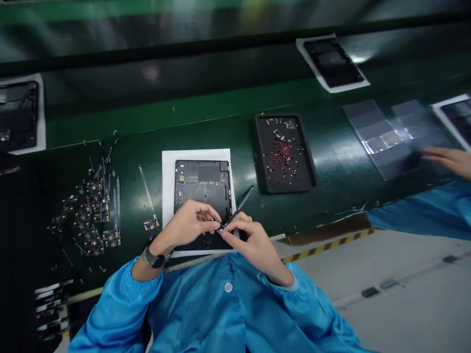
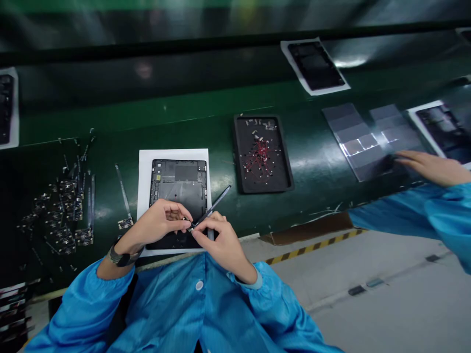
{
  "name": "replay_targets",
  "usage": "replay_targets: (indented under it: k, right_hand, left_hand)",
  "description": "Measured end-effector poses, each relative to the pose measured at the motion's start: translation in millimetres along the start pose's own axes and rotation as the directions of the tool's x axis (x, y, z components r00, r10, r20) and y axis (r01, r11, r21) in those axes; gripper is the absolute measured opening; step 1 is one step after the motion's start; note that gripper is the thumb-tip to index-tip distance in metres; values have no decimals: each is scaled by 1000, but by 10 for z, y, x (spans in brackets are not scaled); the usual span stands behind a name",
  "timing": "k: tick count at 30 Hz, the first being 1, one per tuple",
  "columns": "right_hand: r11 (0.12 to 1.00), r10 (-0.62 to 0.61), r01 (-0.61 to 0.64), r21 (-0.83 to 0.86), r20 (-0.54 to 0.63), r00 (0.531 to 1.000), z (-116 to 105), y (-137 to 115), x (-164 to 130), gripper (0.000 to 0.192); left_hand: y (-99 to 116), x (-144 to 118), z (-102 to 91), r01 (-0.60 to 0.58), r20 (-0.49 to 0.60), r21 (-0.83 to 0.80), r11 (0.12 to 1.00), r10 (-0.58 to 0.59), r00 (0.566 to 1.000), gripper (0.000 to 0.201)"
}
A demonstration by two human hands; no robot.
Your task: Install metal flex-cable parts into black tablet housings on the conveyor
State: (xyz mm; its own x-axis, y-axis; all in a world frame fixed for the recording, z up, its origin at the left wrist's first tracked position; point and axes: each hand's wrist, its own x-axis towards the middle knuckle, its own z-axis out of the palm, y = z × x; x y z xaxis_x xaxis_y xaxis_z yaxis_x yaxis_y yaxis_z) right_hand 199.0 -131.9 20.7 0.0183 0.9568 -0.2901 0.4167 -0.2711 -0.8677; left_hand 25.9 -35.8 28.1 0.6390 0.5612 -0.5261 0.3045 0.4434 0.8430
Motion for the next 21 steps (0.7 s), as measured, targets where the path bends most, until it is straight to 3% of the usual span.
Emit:
replay_targets:
  k: [10,21]
  right_hand:
    - [1000,17,-15,-15,99,995,-73,-9,39,12]
    - [999,-23,23,27,-23,999,30,51,-23,20]
  left_hand:
    - [30,-44,11,-7,22,88,996,6,1000,5]
    - [-3,-33,31,20,-30,62,998,-18,999,6]
